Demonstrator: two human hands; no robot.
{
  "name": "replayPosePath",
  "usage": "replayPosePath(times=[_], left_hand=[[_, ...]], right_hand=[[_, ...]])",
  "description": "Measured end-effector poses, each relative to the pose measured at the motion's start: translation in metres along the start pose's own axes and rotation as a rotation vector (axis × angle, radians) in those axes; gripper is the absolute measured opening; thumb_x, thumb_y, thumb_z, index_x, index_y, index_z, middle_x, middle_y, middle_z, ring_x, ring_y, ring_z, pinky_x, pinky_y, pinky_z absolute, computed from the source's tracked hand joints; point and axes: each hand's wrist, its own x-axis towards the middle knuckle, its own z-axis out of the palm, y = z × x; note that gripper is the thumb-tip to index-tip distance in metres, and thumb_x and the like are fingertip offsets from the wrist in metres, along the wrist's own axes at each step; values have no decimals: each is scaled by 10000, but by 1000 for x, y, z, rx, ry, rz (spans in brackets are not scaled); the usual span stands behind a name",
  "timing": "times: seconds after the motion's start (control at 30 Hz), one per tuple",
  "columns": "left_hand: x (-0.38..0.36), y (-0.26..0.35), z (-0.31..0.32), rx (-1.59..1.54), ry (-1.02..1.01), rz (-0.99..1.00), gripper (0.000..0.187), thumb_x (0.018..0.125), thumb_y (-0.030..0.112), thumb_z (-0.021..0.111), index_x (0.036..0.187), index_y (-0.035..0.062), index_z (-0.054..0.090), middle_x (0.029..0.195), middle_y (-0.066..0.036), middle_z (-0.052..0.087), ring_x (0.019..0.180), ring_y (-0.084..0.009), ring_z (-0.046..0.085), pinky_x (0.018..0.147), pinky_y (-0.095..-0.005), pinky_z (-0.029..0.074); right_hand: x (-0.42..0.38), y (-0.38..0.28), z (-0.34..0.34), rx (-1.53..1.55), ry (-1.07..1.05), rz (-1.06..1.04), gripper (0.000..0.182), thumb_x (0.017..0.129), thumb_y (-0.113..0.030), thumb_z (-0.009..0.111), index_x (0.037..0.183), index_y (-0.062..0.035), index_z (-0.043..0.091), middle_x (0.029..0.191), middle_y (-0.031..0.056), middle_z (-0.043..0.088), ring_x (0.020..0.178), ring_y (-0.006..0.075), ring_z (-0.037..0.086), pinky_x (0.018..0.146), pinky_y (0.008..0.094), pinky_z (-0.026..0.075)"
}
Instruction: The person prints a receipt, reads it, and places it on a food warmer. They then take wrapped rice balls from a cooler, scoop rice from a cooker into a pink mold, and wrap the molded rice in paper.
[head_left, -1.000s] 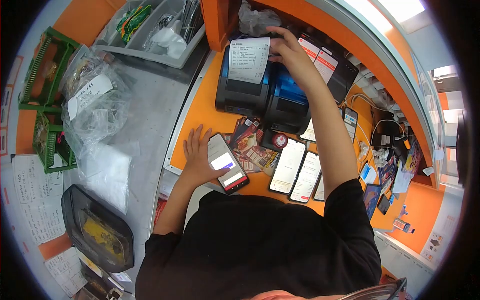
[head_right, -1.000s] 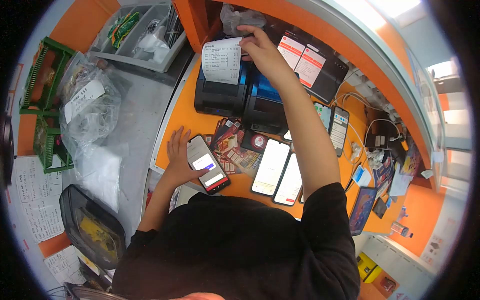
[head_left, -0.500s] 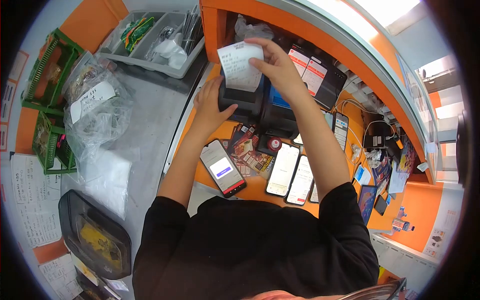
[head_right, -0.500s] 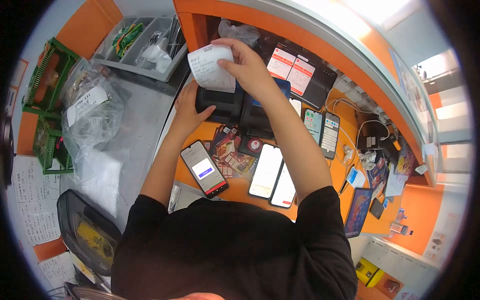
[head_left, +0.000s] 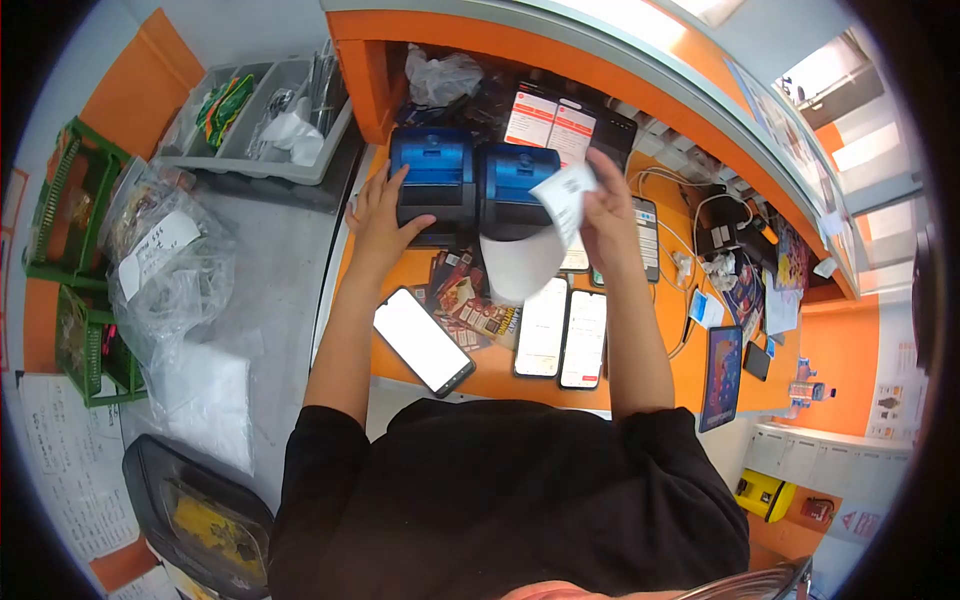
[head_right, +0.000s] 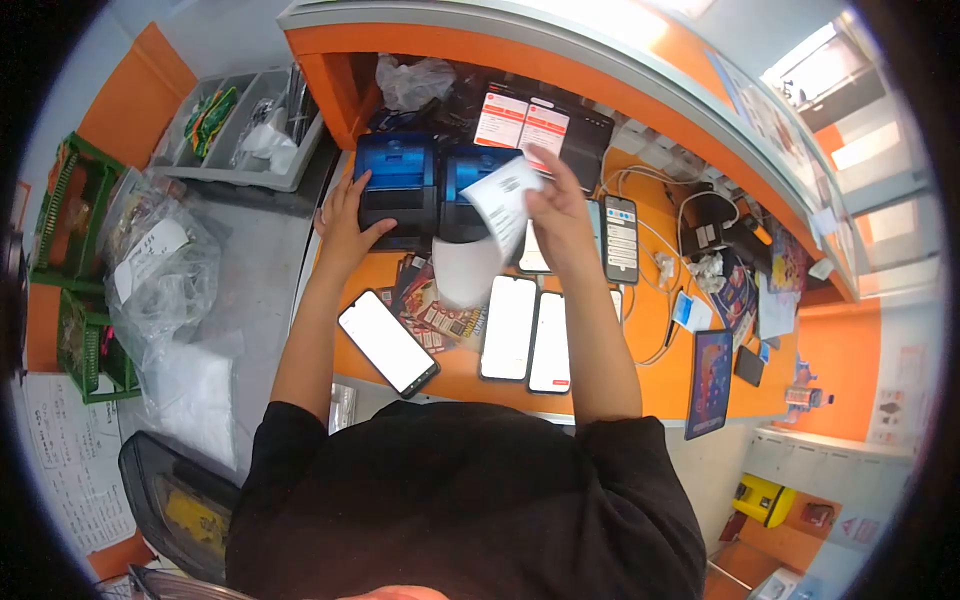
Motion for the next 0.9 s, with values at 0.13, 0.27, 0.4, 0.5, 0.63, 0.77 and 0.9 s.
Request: replayPosePath(times=[0.13, 0.27, 0.4, 0.5, 0.63, 0.77, 0.9], left_hand=[[-18, 26, -13, -149, 68, 128, 713, 728, 301, 751, 1345, 170, 420, 1430, -90, 339, 1329, -288, 302, 1059, -562, 180], [-67, 51, -26, -953, -432, 322, 723, 790, 392, 686, 1331, 9, 397, 1276, -157, 482, 1207, -282, 460, 993, -374, 376], [-109, 80, -53, -1139, -607, -176, 638, 903, 403, 561, 1350, -3, 355, 1232, -135, 504, 1150, -214, 503, 938, -330, 437], [-111, 66, -64, -1312, -272, -430, 540, 957, 345, 466, 1353, 0, 340, 1282, -160, 489, 1153, -254, 515, 970, -380, 428], [-106, 19, -113, -1788, 2, -502, 556, 958, 317, 384, 1420, 40, 243, 1377, -190, 406, 1228, -336, 440, 1029, -477, 362], [-114, -9, -165, -1529, 451, -477, 544, 935, 279, 396, 1419, 67, 268, 1336, -145, 450, 1189, -313, 463, 1033, -492, 353], [-132, -37, -191, -1631, 496, -329, 558, 909, 257, 418, 1418, 78, 276, 1235, -114, 497, 1100, -265, 496, 1014, -460, 368]], right_hand=[[-33, -22, 21, -80, 162, -40, 499, 867, -6, 558, 1336, -53, 396, 1066, 92, 628, 993, 152, 601, 856, 271, 479], [-69, -1, 62, -280, 39, 112, 531, 864, 24, 560, 1355, -80, 386, 1179, 103, 558, 1027, 139, 574, 849, 260, 478], [-89, 19, 96, -290, -48, 107, 607, 848, 28, 580, 1388, -86, 327, 1180, 115, 546, 1043, 183, 570, 878, 288, 471], [-93, 31, 103, -443, -170, 83, 640, 831, 30, 596, 1394, -93, 318, 1013, 95, 568, 950, 185, 601, 799, 286, 487], [-99, 43, 87, -670, -481, 266, 529, 839, -1, 592, 1333, -79, 420, 907, 85, 529, 825, 183, 609, 651, 303, 503], [-124, 92, 67, -1047, -478, 7, 458, 801, -83, 644, 1240, -79, 515, 1247, 156, 406, 1135, 330, 463, 922, 390, 437], [-134, 98, 73, -1258, -560, -89, 531, 777, -167, 681, 1270, -105, 495, 1323, 180, 388, 1201, 347, 423, 988, 461, 369]])
